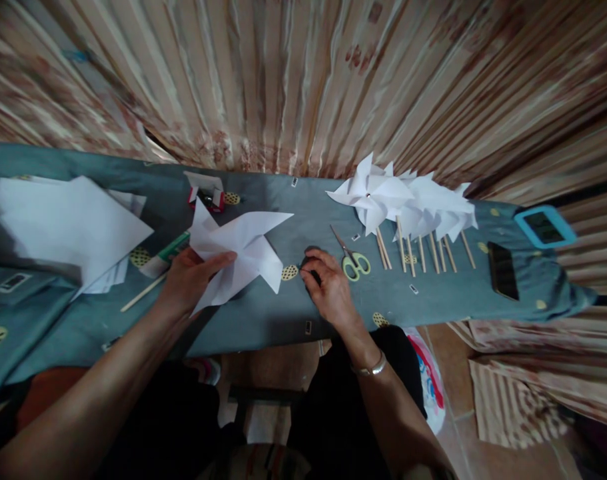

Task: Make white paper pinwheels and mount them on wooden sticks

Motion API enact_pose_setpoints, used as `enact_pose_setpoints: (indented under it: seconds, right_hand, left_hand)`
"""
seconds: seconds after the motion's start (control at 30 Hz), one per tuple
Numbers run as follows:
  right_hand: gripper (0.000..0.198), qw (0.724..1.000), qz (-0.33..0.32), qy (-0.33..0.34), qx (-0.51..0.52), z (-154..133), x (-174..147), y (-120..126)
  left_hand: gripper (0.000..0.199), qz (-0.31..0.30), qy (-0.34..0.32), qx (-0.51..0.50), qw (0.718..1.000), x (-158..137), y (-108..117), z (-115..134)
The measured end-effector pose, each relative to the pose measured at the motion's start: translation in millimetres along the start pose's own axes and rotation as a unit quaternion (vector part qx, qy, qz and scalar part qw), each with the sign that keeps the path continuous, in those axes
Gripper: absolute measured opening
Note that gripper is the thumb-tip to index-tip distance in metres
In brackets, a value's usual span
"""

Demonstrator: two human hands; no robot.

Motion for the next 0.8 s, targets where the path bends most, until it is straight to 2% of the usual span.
enact_pose_setpoints:
  seconds: [0.1,0.27,0.33,0.43,0.63,0.8]
  right_hand:
    - [0.007,1.0,-0.003,0.001,0.0,-1.8,-2.0,-1.6]
    - [0.006,0.997,0.018,-0.044,0.063,0.0,-0.3,3.9]
    - [0.005,0.992,0.035,-0.054,0.11,-7.7,0.6,11.3]
    - [0.001,0.985,0.04,-0.037,0.166,-34.7,-1.2,20.4]
    - [0.006,0.995,0.058,0.003,0.082,-88.2,-12.4,15.5]
    - [0.008,0.994,0.063,-0.009,0.089,-89.5,-10.4,6.1]
  left_hand:
    - [0.036,-0.008,-0.001,-0.008,1.0,-0.1,-0.2,-1.4]
    - [0.037,-0.023,-0.01,-0.012,1.0,-4.0,-2.4,-0.6]
    - [0.035,-0.032,-0.016,-0.011,0.999,-6.9,-4.6,0.0]
    - [0.034,-0.044,-0.018,-0.012,0.999,-12.2,-8.4,-1.3]
    - [0.035,-0.074,-0.024,-0.015,0.997,-21.7,-14.4,-8.7]
    - [0.033,-0.089,-0.03,-0.027,0.995,-25.8,-15.5,-11.6]
Point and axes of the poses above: each hand's wrist, its own x-axis towards the middle knuckle, its own y-axis out of the back of the hand, z = x × y, the point moved 5 cm from there along x, towards the middle knuckle, and after that the axes turned 7 degrees about -x, right-handed, at the moved point
